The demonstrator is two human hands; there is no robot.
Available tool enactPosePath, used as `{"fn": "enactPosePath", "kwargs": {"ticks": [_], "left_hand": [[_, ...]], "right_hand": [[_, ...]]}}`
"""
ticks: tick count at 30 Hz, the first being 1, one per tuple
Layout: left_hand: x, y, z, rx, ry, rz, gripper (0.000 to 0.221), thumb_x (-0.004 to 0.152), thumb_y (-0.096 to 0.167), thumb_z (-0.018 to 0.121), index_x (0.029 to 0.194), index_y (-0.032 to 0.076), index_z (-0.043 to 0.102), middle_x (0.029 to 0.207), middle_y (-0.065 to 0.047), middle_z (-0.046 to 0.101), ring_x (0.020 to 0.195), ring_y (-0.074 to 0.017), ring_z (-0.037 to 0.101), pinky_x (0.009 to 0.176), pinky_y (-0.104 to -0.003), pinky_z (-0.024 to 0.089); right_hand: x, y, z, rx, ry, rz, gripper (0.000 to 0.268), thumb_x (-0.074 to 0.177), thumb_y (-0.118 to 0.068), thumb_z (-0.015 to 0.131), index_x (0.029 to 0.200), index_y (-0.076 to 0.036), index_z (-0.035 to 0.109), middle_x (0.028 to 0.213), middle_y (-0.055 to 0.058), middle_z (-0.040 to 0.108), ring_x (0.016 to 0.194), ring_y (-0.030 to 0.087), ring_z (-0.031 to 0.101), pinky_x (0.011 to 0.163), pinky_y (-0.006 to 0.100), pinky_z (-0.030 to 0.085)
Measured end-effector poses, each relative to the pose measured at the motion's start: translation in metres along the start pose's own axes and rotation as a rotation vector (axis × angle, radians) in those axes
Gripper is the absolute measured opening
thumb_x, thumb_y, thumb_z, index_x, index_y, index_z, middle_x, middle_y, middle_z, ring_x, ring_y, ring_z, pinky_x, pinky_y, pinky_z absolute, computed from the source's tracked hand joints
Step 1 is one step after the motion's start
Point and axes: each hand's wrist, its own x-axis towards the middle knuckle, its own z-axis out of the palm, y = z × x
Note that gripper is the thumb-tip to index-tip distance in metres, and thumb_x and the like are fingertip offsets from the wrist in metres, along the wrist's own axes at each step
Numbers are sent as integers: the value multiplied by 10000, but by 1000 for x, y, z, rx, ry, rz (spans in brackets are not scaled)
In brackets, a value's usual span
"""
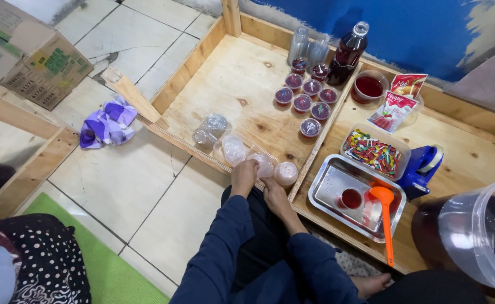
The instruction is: The person prepares drinks by hand by pouring a dark liquid into clear plastic cups and adding small colorful toppings.
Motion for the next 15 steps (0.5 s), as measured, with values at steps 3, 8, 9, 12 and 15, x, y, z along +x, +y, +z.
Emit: {"fn": "enactPosePath", "kwargs": {"ticks": [3,8,9,12,15], "left_hand": [[-4,-4,0,-77,62,-51,246,1016,280,566,1160,185,741,1019,-119,772,992,-342,735,852,-472,584],[-16,2,-18,-400,139,-174,236,983,291,603,1148,193,740,911,-94,775,889,-264,740,762,-389,568],[-14,-4,-12,-589,180,-240,205,955,301,644,1108,226,758,803,-33,780,763,-157,760,667,-273,562],[-23,-4,-13,-882,234,-202,226,960,203,646,1141,112,745,814,-111,782,723,-172,757,615,-250,549],[-40,18,-15,-1117,252,-147,242,996,177,626,1175,40,713,835,-163,771,734,-191,745,628,-236,540]], "right_hand": [[-9,8,5,-15,4,21,463,887,-73,476,1290,-133,698,1281,208,683,1224,390,631,1029,469,527],[-32,-13,-26,-1,2,23,476,870,-33,512,1298,-125,701,1319,214,663,1251,402,609,1051,479,512],[-36,-17,-31,8,-14,17,491,864,-13,523,1312,-122,693,1328,223,656,1257,414,602,1056,486,509],[-58,-26,-54,23,-4,36,437,877,-16,544,1253,-137,731,1338,201,661,1261,406,601,1053,482,510],[-74,-35,-90,61,-4,90,471,879,-39,543,1254,-239,746,1352,94,677,1288,328,600,1070,445,497]]}}
